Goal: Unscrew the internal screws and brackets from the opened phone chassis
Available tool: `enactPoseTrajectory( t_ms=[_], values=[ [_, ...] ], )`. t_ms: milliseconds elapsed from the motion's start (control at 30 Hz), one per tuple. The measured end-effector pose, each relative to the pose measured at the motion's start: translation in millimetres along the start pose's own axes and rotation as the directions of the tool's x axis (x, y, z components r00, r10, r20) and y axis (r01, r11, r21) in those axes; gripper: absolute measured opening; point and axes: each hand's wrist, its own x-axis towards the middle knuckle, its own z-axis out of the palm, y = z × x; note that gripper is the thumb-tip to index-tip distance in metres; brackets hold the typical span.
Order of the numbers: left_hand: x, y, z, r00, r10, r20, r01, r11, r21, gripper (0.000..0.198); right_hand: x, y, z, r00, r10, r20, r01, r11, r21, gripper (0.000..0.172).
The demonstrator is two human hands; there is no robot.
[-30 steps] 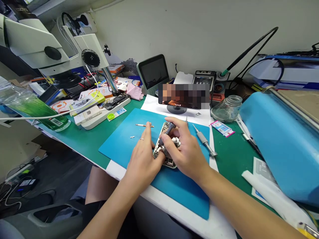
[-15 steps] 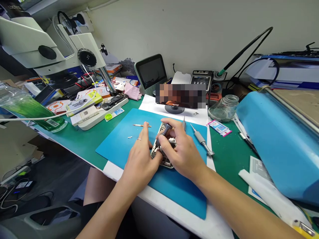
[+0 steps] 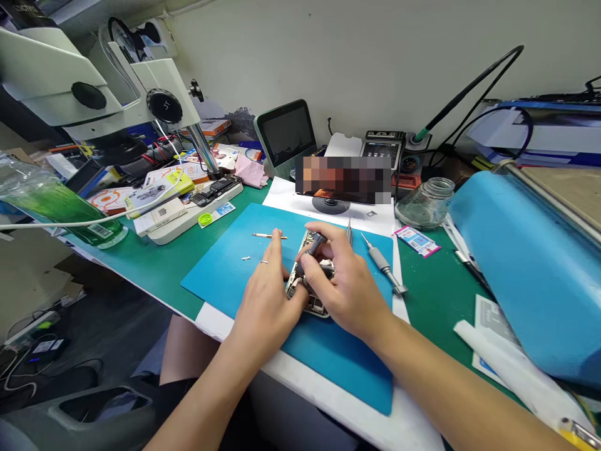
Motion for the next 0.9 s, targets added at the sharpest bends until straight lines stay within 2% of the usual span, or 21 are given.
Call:
enactPoseTrajectory(
  t_ms=[333, 900],
  values=[
    [1.5, -1.4, 0.0, 1.000, 0.010, -0.008, -0.010, 1.000, 0.000, 0.091, -0.3, 1.0, 0.7, 1.000, 0.021, -0.012, -0.021, 0.999, 0.049, 0.036],
    [1.9, -2.6, 0.5, 1.000, 0.010, -0.003, -0.010, 1.000, 0.001, 0.090, 0.4, 1.7, -0.4, 1.000, -0.018, -0.003, 0.018, 1.000, 0.005, 0.036]
  ],
)
